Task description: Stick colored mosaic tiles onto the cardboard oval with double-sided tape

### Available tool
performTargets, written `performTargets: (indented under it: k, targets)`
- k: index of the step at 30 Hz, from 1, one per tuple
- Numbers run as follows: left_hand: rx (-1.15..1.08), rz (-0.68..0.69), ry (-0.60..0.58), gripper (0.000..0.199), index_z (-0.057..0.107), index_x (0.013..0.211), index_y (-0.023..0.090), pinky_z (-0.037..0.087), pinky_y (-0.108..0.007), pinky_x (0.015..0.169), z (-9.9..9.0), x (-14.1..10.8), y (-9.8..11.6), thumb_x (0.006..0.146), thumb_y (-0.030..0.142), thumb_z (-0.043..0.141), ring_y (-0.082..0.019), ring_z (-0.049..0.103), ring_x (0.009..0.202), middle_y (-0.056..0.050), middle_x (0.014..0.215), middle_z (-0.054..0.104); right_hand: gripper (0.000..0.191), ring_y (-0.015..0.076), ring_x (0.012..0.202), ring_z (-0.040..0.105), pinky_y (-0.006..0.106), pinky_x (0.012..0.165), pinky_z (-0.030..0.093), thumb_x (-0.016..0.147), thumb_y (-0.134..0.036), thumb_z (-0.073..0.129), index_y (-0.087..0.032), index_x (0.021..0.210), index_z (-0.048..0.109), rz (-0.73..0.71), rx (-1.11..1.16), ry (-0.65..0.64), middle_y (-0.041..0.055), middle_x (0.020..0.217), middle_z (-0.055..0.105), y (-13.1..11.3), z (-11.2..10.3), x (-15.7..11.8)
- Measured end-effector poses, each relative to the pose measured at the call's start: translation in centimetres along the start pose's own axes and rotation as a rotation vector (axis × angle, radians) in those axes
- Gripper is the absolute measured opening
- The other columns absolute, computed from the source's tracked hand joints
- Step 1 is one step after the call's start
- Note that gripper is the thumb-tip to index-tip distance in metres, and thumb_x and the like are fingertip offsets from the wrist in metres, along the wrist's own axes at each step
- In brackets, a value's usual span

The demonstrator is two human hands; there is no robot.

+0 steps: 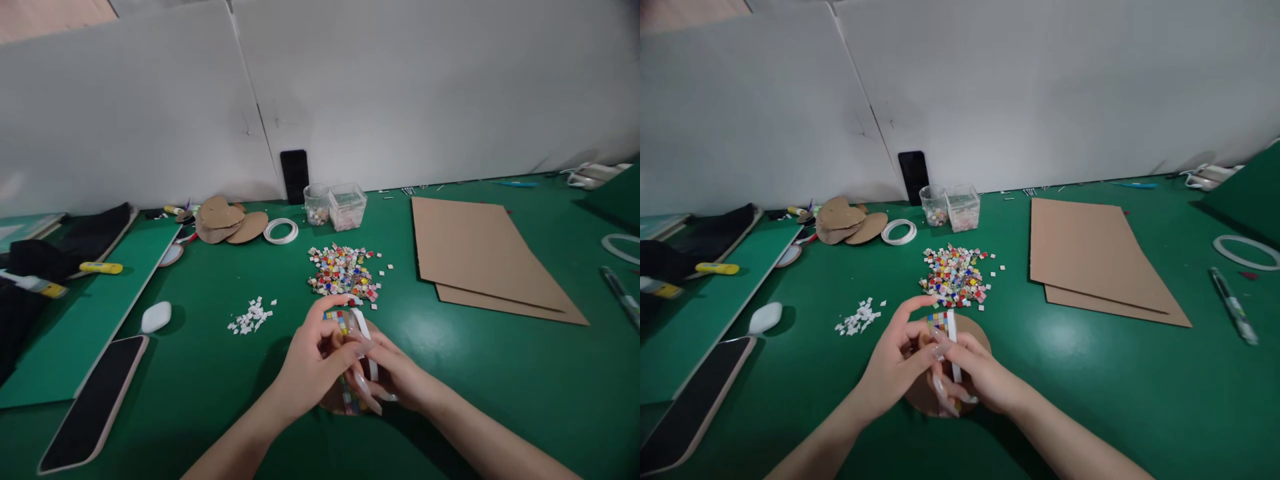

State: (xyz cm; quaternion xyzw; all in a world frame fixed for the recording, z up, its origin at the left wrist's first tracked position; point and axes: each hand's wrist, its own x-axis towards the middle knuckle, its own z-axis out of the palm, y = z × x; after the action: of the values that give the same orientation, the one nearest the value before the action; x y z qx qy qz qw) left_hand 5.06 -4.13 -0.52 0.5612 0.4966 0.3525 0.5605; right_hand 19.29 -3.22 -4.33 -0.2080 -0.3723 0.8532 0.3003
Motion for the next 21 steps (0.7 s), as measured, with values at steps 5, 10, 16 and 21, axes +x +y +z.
performTargets:
  k: [5, 10, 16, 21]
  targets:
    - [0.196, 0.228, 0.276, 0.018, 0.044, 0.089, 0.021, 0.033, -0.016, 0.047, 0.0, -0.3, -0.7, 0.079, 0.027, 0.058, -0.006, 0.039, 0.049, 0.008, 0.057, 0.038, 0.046, 0.0033, 0.024, 0.029, 0.017, 0.026, 0.015, 0.08, -0.053, 0.05, -0.015, 0.053, 0.047, -0.077, 0.021, 0.122, -0.0063, 0.034, 0.041, 0.5, 0.2, 0.3]
    - [0.623, 0.617, 0.218, 0.014, 0.04, 0.07, 0.018, 0.03, -0.019, 0.045, 0.1, -0.7, -0.9, 0.083, 0.016, 0.045, -0.007, 0.039, 0.047, 0.004, 0.057, 0.042, 0.045, 0.005, 0.031, 0.034, 0.018, 0.033, 0.026, 0.065, -0.054, 0.065, -0.018, 0.048, 0.044, -0.103, 0.124, 0.464, -0.0066, 0.037, 0.04, 0.3, 0.8, 0.3]
    - [0.81, 0.768, 0.155, 0.011, 0.047, 0.068, 0.016, 0.033, -0.022, 0.047, 0.6, -0.2, -1.2, 0.077, 0.013, 0.042, -0.011, 0.044, 0.05, 0.0, 0.057, 0.049, 0.041, 0.0059, 0.043, 0.033, 0.019, 0.041, 0.028, 0.054, -0.052, 0.073, -0.018, 0.055, 0.051, -0.116, 0.056, 0.623, -0.0072, 0.046, 0.039, -0.2, 1.4, 0.3]
    - [0.909, 0.82, 0.225, 0.014, 0.049, 0.063, 0.015, 0.033, -0.023, 0.045, 0.6, 0.1, -1.5, 0.076, 0.013, 0.044, -0.011, 0.043, 0.048, 0.0, 0.054, 0.049, 0.048, 0.0057, 0.042, 0.025, 0.021, 0.04, 0.022, 0.065, -0.059, 0.062, -0.018, 0.048, 0.042, -0.135, -0.17, 0.561, -0.0072, 0.043, 0.032, 0.2, 1.1, 0.3]
